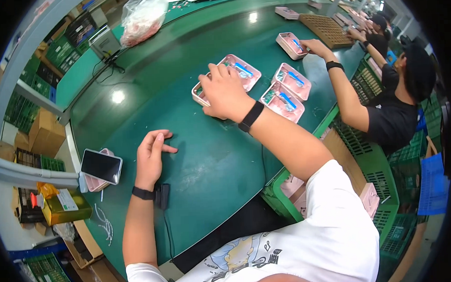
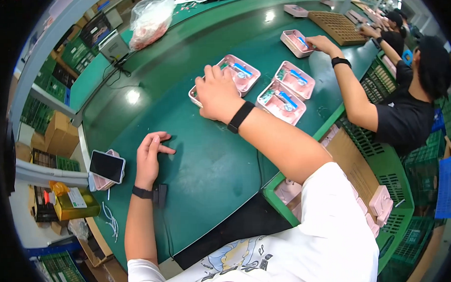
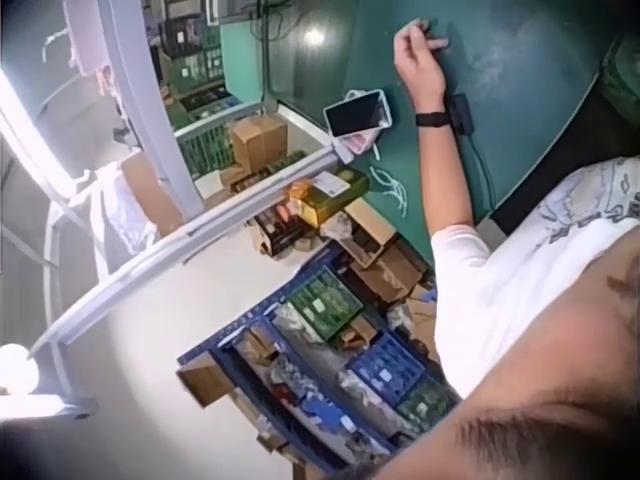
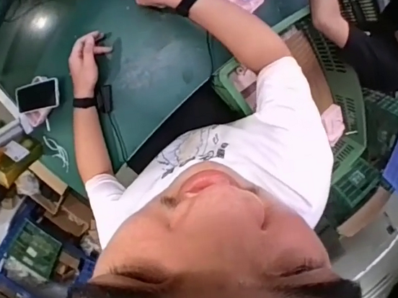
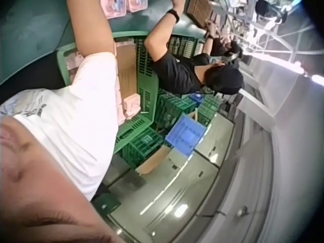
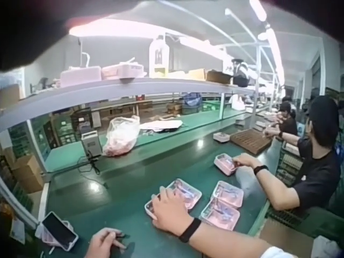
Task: The person assembles a pink electronic device by inserting a white component into the base, pressing it down, and placing it into a green crate. They then pick up another device, insert a white component, and test it using a small light strip.
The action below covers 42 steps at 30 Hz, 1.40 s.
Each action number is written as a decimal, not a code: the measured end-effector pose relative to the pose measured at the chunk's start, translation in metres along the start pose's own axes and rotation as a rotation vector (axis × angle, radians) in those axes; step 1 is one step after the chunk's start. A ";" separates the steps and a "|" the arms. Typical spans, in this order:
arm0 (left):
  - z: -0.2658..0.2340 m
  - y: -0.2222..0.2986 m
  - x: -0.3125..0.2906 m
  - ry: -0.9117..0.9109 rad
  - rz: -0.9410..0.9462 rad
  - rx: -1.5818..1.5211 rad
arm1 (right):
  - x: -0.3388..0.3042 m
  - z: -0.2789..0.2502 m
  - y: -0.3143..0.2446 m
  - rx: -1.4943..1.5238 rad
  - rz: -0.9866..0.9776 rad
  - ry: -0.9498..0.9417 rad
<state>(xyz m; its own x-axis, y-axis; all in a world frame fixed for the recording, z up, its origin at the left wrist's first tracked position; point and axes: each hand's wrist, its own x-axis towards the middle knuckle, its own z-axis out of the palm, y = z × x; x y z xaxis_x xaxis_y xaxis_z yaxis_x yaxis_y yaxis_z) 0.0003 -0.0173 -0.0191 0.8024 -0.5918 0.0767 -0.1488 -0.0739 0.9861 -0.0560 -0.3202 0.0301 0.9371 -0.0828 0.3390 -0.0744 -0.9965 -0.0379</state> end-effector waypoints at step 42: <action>-0.012 -0.026 0.024 -0.171 0.030 0.221 | -0.595 -0.136 0.184 0.643 1.418 0.530</action>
<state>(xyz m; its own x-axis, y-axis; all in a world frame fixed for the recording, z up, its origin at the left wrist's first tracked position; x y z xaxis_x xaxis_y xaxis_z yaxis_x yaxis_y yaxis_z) 0.0303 -0.0197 -0.0413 0.6894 -0.7218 0.0612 -0.3085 -0.2161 0.9264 -0.6739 -0.4553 -0.0505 0.0246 -0.9987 -0.0455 -0.4469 0.0297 -0.8941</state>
